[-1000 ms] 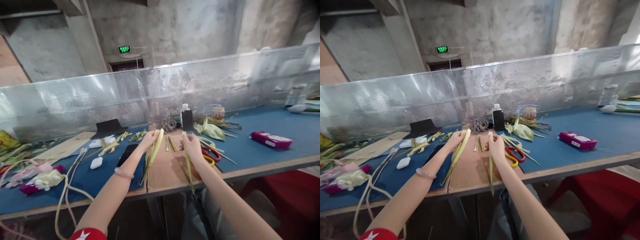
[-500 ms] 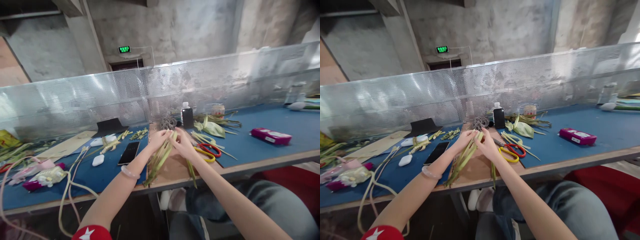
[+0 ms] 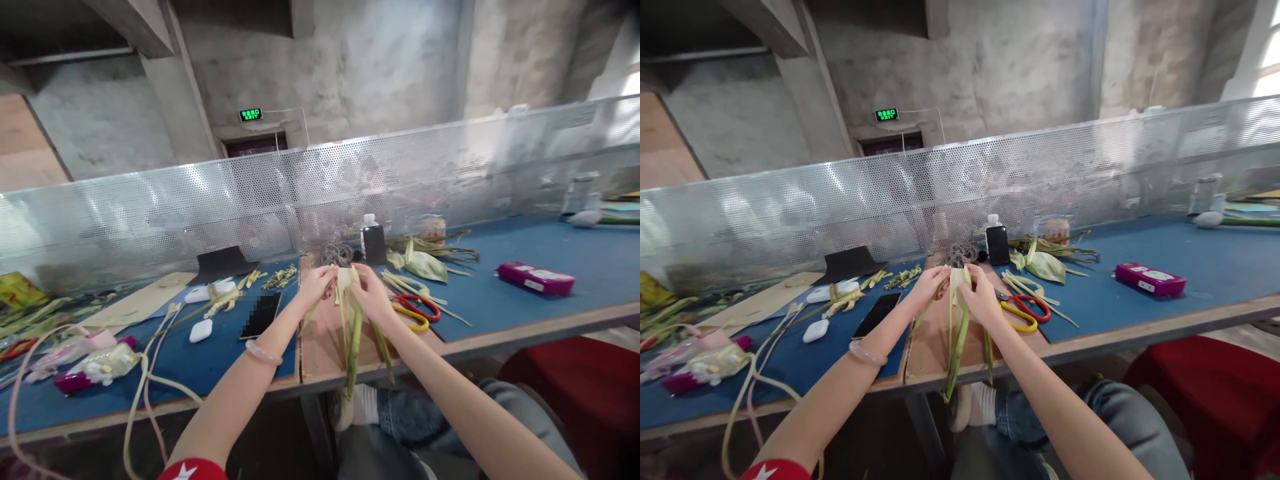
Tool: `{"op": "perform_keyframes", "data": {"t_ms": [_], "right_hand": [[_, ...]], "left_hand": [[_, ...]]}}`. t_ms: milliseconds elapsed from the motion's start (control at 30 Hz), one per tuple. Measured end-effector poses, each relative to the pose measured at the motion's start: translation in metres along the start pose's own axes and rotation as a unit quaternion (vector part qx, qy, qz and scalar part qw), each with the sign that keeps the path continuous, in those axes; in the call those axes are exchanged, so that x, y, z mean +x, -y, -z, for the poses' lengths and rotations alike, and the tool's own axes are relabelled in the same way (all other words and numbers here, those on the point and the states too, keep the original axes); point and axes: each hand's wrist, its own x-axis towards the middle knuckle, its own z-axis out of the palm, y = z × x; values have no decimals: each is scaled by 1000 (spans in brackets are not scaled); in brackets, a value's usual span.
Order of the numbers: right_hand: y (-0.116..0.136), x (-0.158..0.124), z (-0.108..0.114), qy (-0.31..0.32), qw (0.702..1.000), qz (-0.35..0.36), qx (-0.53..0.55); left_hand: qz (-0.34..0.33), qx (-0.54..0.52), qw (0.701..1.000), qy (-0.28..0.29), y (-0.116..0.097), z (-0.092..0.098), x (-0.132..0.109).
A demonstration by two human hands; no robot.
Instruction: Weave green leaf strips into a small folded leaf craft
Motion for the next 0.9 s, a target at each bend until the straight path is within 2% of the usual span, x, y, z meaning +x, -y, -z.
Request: {"op": "perform_keyframes", "data": {"t_ms": [267,433,500,600,733,900], "right_hand": [[5,-1,3,5,1000,-2,-9],[3,-2,8,1,999,-11,-40],[2,-2,6,19,996,-17,-80],[1,-3,1,63,988,-22,-140],[-2,-6,-5,86,982,-10,-170],[2,1,-11,80,983,6,-166]], "left_hand": [[19,1,1000,9,2,12,2],[14,-27,998,-46,1,35,8],[20,-36,997,-60,3,40,10],[35,-40,997,-48,6,39,10],[43,-28,999,-16,8,32,9],[-26,18,998,-56,5,31,7]]}}
